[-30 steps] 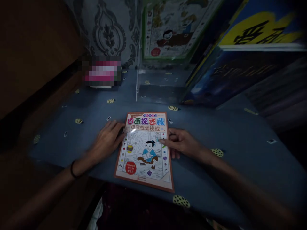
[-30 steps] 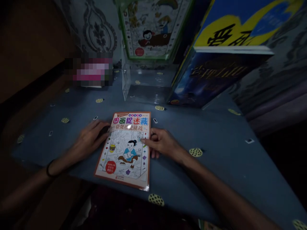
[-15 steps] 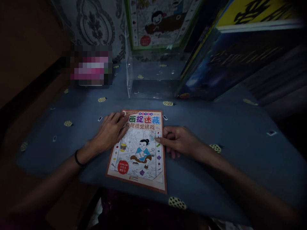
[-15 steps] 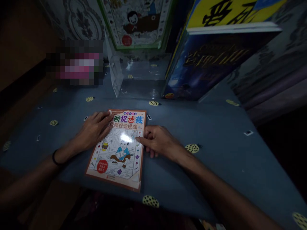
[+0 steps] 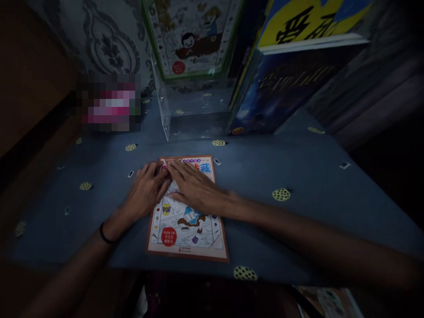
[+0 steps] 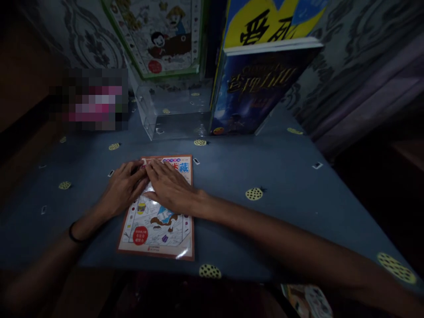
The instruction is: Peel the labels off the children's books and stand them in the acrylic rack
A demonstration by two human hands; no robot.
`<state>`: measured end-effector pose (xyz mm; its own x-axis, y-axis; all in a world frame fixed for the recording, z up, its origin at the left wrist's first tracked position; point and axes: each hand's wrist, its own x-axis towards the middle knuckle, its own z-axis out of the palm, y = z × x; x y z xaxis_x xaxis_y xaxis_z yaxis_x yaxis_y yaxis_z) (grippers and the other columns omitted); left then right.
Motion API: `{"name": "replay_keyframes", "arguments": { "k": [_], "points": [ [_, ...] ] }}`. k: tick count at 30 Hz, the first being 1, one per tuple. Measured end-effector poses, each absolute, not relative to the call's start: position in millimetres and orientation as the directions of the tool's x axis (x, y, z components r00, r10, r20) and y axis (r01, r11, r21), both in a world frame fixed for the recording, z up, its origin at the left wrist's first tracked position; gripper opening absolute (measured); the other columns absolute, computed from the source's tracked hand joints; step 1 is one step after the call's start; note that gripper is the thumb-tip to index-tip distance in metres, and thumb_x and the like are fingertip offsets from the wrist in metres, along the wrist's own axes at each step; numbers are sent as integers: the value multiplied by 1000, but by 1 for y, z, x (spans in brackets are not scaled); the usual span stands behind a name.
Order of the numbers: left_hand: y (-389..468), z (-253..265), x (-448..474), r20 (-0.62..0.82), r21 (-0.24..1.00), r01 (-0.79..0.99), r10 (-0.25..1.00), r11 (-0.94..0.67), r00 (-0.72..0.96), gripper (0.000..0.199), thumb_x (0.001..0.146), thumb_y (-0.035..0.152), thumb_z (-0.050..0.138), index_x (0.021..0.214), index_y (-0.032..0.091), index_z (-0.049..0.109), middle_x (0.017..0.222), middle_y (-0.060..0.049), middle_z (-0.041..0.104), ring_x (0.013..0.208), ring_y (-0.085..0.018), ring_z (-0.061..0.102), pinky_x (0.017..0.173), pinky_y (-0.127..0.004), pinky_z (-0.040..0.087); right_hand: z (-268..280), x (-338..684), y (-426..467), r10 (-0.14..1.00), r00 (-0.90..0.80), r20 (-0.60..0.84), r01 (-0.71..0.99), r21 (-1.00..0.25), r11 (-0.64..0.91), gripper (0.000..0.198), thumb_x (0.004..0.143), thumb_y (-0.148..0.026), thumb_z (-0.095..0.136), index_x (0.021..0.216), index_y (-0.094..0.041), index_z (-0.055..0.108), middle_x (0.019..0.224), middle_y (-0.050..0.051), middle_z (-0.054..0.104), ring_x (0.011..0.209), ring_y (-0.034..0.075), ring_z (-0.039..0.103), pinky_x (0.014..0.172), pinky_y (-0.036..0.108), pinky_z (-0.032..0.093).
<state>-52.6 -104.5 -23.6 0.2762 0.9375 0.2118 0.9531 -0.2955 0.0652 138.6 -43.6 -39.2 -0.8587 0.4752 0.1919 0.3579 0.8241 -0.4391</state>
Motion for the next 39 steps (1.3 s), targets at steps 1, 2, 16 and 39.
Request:
{"name": "replay_keyframes", "arguments": {
  "k": [1, 2, 16, 39],
  "points": [
    [-105, -24, -53, 218, 64, 954, 937, -293, 273, 36, 103, 31, 41, 128, 18, 64, 127, -15, 58, 108, -30, 54, 90, -47, 49, -42, 141, -42, 478, -858, 190, 363, -436, 824, 73, 100, -47, 48, 157, -5, 29, 165, 23, 27, 155, 33, 21, 125, 55, 27],
    [-104, -24, -53, 222, 64, 954, 937, -291, 271, 38, 103, 32, 41, 131, 19, 63, 127, -14, 59, 109, -30, 54, 90, -47, 49, -43, 144, -40, 483, -856, 184, 371, -432, 822, 72, 101, -47, 47, 157, -5, 29, 165, 22, 28, 155, 33, 22, 126, 55, 25],
    [-101, -21, -56, 213, 84, 945, 932, -316, 293, 43, 104, 39, 39, 136, 20, 61, 131, -15, 58, 120, -33, 52, 92, -48, 47, -49, 221, -16, 642, -731, 232, 520, -420, 744, 54, 104, -46, 40, 148, -16, 49, 154, 15, 51, 146, 30, 44, 122, 60, 24],
    [-62, 0, -70, 30, -112, 967, 972, -230, 234, 48, 101, 19, 42, 147, 25, 52, 147, -18, 53, 133, -39, 50, 105, -59, 45, -33, 213, -37, 609, -700, 374, 260, -660, 705, 33, 99, -28, 49, 124, -16, 67, 97, 9, 74, 94, 24, 66, 89, 46, 54]
  ]
}}
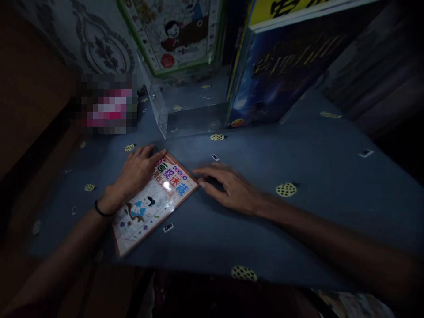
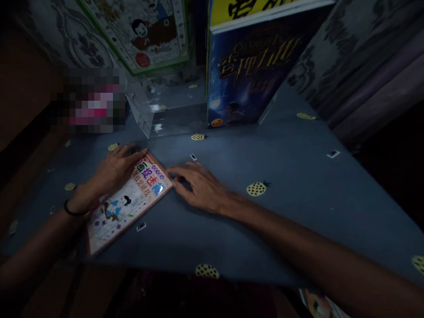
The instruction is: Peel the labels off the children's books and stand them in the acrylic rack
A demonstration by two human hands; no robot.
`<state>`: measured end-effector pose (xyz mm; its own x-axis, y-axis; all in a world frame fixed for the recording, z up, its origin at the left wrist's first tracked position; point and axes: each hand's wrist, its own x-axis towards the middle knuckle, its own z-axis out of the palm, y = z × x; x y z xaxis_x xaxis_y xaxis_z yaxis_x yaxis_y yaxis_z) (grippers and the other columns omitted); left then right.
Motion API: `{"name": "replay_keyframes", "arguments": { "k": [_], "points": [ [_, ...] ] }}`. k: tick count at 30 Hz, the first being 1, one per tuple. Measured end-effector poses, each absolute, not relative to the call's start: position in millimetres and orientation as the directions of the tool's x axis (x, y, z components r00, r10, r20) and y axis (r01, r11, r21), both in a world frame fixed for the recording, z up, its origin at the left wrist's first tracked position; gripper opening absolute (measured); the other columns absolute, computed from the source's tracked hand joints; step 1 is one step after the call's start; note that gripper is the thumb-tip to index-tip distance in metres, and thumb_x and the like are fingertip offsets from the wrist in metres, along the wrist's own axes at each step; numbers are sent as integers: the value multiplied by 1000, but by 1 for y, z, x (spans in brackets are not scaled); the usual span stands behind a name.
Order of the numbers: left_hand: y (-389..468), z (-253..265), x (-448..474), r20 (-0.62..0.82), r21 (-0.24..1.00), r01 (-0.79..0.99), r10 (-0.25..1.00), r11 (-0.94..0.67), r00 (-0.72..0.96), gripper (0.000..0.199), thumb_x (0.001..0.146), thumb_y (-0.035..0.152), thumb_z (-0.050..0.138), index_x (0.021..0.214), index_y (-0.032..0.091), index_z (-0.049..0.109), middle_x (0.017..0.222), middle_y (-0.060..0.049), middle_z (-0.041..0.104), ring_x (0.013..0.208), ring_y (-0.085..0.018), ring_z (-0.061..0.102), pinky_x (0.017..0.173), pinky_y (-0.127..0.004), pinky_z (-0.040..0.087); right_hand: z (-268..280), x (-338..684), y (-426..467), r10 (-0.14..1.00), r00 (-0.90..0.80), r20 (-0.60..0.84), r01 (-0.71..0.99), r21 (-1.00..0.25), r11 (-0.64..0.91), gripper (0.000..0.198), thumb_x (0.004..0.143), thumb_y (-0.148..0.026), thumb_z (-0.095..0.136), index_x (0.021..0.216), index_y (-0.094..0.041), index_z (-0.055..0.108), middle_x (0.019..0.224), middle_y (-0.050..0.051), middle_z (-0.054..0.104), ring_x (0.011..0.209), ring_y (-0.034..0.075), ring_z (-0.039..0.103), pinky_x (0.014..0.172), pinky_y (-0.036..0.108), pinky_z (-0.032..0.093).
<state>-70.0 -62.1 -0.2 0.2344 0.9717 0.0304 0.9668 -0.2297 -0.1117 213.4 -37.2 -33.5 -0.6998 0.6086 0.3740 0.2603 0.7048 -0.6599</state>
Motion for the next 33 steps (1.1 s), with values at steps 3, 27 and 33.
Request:
{"name": "replay_keyframes", "arguments": {
  "k": [3, 27, 33],
  "points": [
    [-61, 0, -62, 69, -125, 965, 968, -232, 241, 50, 96, 11, 44, 145, 19, 55, 140, -20, 56, 126, -38, 53, 102, -58, 47, -33, 213, -41, 595, -714, 369, 210, -697, 685, 32, 98, -24, 49, 125, -18, 66, 100, 9, 74, 96, 23, 67, 89, 45, 54],
    [-127, -4, 16, 250, -61, 866, 833, -496, 494, 24, 100, 32, 56, 113, 13, 62, 109, -14, 68, 100, -30, 62, 83, -46, 59, -32, 216, -37, 615, -725, 312, 142, -805, 576, 32, 93, -10, 51, 117, -20, 70, 93, 3, 74, 88, 17, 65, 82, 34, 51],
    [-133, -6, 25, 313, -141, 862, 804, -487, 506, 15, 102, 20, 50, 108, 14, 62, 103, -12, 71, 92, -25, 64, 76, -37, 57, -36, 216, -36, 604, -730, 319, 133, -801, 584, 30, 94, -11, 50, 114, -20, 70, 93, 4, 72, 90, 18, 64, 84, 35, 49]
  ]
}}
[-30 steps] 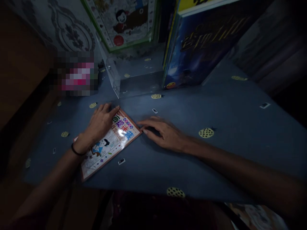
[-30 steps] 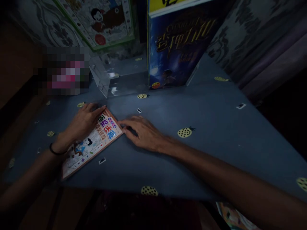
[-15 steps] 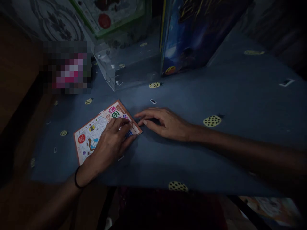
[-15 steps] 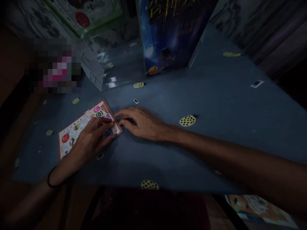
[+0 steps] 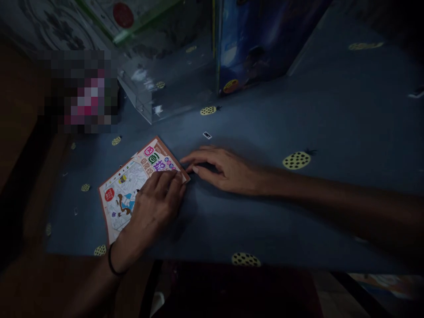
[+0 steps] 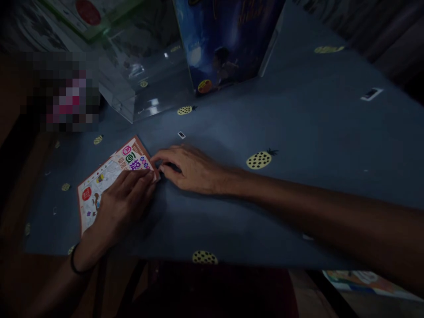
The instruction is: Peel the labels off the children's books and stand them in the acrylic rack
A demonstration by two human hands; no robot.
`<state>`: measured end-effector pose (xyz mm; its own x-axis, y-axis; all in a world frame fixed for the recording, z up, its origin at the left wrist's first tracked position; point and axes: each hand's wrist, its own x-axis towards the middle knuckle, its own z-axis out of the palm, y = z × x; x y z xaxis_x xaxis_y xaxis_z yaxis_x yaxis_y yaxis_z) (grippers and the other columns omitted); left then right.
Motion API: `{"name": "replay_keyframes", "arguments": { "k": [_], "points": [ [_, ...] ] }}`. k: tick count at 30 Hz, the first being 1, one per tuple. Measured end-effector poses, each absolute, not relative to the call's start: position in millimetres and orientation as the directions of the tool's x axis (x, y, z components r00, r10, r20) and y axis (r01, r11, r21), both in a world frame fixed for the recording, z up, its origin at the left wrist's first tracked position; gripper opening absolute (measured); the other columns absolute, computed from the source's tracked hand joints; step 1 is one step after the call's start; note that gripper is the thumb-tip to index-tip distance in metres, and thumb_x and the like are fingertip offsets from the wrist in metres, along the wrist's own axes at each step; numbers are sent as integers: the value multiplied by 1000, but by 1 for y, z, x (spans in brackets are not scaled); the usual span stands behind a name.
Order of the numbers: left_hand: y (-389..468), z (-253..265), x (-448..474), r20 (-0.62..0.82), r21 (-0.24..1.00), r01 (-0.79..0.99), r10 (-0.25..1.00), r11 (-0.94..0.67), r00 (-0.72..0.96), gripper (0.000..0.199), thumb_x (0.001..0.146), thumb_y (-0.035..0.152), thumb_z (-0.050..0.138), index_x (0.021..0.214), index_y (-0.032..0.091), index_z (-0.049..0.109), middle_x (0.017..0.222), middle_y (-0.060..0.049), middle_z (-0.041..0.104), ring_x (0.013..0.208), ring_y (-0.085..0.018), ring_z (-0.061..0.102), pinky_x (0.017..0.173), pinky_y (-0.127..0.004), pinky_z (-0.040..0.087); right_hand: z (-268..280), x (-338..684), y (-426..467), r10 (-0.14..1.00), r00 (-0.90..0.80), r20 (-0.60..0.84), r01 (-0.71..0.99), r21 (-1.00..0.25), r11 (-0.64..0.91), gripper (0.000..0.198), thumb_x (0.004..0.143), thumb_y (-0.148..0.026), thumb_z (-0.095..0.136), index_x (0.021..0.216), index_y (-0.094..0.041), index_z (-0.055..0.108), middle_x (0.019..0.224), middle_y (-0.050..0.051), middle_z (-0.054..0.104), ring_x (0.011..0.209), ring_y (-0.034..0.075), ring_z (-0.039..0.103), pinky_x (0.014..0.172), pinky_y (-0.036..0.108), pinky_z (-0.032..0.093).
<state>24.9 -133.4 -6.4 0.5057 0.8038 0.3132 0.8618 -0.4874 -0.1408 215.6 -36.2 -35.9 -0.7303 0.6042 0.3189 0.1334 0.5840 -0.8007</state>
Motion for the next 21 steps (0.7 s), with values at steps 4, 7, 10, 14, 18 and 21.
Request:
{"name": "replay_keyframes", "arguments": {
  "k": [4, 7, 10, 14, 18, 21],
  "points": [
    [-135, 2, 24, 287, 31, 898, 865, -438, 412, 14, 102, 19, 49, 101, 17, 63, 90, -6, 69, 82, -21, 64, 71, -33, 52, -38, 215, -37, 623, -715, 317, 172, -784, 597, 25, 96, -14, 50, 110, -17, 70, 93, 6, 70, 90, 19, 62, 83, 35, 48],
    [-134, 6, 22, 263, 205, 897, 905, -392, 335, 11, 101, 19, 52, 100, 19, 63, 87, -4, 67, 80, -19, 64, 71, -31, 51, -38, 215, -38, 607, -717, 343, 195, -738, 646, 17, 94, -14, 53, 97, -14, 70, 88, 7, 68, 91, 21, 59, 84, 37, 47],
    [-134, 6, 21, 258, 328, 879, 928, -346, 269, 9, 99, 19, 55, 97, 20, 63, 85, -2, 66, 78, -17, 64, 70, -30, 50, -38, 216, -37, 538, -763, 357, 184, -679, 711, 15, 93, -14, 57, 85, -14, 70, 86, 8, 65, 93, 22, 55, 87, 38, 46],
    [-134, 4, 23, 263, 386, 863, 936, -325, 235, 10, 98, 17, 56, 93, 20, 64, 83, -2, 66, 77, -16, 64, 71, -29, 50, -42, 217, -36, 484, -787, 383, 136, -657, 741, 15, 94, -15, 59, 87, -17, 73, 88, 7, 63, 93, 22, 53, 84, 37, 47],
    [-135, 3, 23, 267, 405, 856, 937, -323, 227, 11, 97, 16, 56, 91, 20, 65, 82, -2, 66, 76, -15, 63, 70, -28, 50, -43, 217, -37, 476, -778, 410, 123, -644, 755, 17, 95, -13, 58, 86, -17, 71, 87, 6, 64, 91, 21, 54, 83, 36, 46],
    [-135, 3, 22, 278, 417, 848, 934, -327, 223, 11, 97, 16, 56, 91, 19, 65, 81, -2, 65, 74, -15, 62, 69, -28, 49, -43, 217, -38, 474, -760, 444, 108, -633, 767, 15, 95, -13, 57, 87, -16, 69, 87, 6, 66, 91, 21, 55, 84, 37, 47]
  ]
}}
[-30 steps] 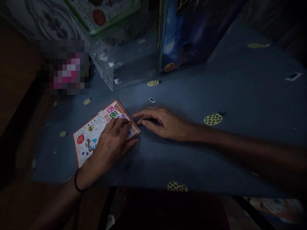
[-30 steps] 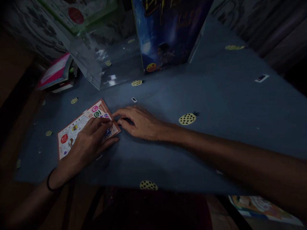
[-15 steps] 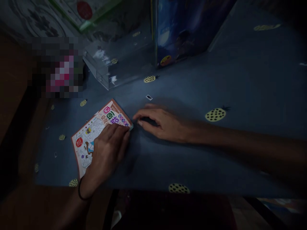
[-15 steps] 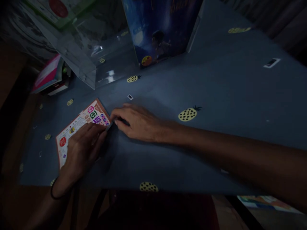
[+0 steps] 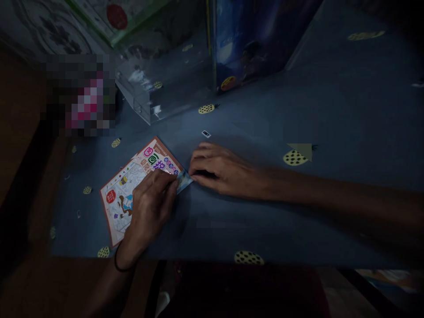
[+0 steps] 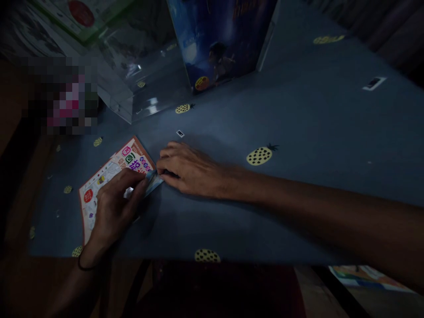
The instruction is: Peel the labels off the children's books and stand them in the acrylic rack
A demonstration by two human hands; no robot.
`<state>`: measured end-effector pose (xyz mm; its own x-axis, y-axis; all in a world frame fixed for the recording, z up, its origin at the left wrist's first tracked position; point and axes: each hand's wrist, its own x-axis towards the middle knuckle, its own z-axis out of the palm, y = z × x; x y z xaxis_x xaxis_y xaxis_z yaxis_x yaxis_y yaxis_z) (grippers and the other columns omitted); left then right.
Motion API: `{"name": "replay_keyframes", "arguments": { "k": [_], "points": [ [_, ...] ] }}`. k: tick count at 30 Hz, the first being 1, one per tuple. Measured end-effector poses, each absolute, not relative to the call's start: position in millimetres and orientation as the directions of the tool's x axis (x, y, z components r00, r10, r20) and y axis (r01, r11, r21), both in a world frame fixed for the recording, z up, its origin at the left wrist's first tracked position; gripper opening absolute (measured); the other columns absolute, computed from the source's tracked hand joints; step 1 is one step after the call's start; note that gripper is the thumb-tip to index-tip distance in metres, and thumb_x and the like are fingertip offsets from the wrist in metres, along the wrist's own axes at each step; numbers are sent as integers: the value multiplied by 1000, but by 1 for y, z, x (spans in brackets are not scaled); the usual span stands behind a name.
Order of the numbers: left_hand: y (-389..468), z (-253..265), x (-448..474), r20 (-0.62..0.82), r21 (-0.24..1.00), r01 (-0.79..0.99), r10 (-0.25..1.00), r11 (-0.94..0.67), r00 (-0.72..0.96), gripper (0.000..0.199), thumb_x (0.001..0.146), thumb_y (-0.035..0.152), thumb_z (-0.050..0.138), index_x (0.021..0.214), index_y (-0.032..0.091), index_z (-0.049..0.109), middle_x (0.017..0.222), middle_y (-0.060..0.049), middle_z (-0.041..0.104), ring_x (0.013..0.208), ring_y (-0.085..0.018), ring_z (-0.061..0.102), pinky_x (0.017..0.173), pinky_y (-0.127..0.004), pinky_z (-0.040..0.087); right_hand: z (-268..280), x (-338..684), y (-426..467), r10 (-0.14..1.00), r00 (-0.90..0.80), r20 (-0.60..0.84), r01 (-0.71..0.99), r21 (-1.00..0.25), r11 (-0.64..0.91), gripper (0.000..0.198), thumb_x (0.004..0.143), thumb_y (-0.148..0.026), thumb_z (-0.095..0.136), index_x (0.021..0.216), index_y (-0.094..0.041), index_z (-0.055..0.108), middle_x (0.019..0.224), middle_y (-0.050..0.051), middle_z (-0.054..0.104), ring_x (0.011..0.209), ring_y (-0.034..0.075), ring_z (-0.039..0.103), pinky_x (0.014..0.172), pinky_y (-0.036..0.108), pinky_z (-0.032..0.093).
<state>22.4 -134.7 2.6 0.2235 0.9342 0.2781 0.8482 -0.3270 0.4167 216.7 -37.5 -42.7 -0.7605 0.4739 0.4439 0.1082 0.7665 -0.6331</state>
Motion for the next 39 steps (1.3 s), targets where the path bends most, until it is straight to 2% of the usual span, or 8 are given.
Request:
{"name": "replay_keyframes", "arguments": {
  "k": [6, 12, 21, 28, 32, 39],
  "points": [
    [-135, 3, 22, 264, 427, 847, 940, -316, 217, 11, 97, 17, 56, 90, 20, 65, 82, -2, 65, 75, -15, 63, 70, -29, 50, -45, 217, -39, 438, -740, 511, 74, -585, 807, 17, 98, -15, 54, 99, -17, 71, 91, 7, 68, 92, 22, 55, 86, 38, 48],
    [-135, 3, 22, 273, 398, 857, 934, -326, 228, 11, 97, 17, 56, 90, 21, 64, 82, -2, 66, 77, -16, 64, 70, -29, 51, -45, 218, -38, 392, -799, 456, 100, -543, 834, 18, 96, -15, 57, 90, -17, 74, 94, 8, 65, 92, 22, 54, 87, 39, 47],
    [-135, 2, 22, 285, 337, 877, 925, -342, 252, 13, 97, 19, 55, 90, 19, 65, 81, -2, 66, 77, -16, 64, 70, -29, 50, -43, 218, -41, 415, -731, 542, 109, -507, 855, 22, 100, -18, 52, 90, -16, 72, 86, 7, 69, 85, 21, 56, 85, 39, 47],
    [-134, 1, 22, 285, 326, 882, 925, -340, 251, 12, 98, 19, 55, 89, 20, 64, 81, -2, 66, 77, -16, 64, 69, -29, 50, -44, 219, -42, 341, -794, 504, 119, -420, 900, 23, 99, -20, 55, 87, -16, 74, 89, 8, 65, 85, 20, 54, 81, 37, 45],
    [-135, 0, 21, 289, 331, 879, 924, -344, 252, 13, 98, 19, 55, 90, 20, 65, 81, -2, 67, 77, -17, 64, 69, -30, 50, -44, 218, -43, 336, -765, 550, 105, -407, 907, 25, 100, -19, 54, 85, -16, 74, 86, 7, 66, 83, 20, 54, 80, 36, 45],
    [-134, 0, 22, 290, 345, 872, 923, -347, 252, 12, 97, 18, 55, 92, 19, 65, 82, -3, 66, 79, -18, 64, 71, -30, 50, -45, 218, -44, 359, -684, 635, 101, -405, 909, 25, 102, -20, 50, 102, -16, 75, 92, 8, 71, 91, 22, 59, 84, 41, 51]
  ]
}}
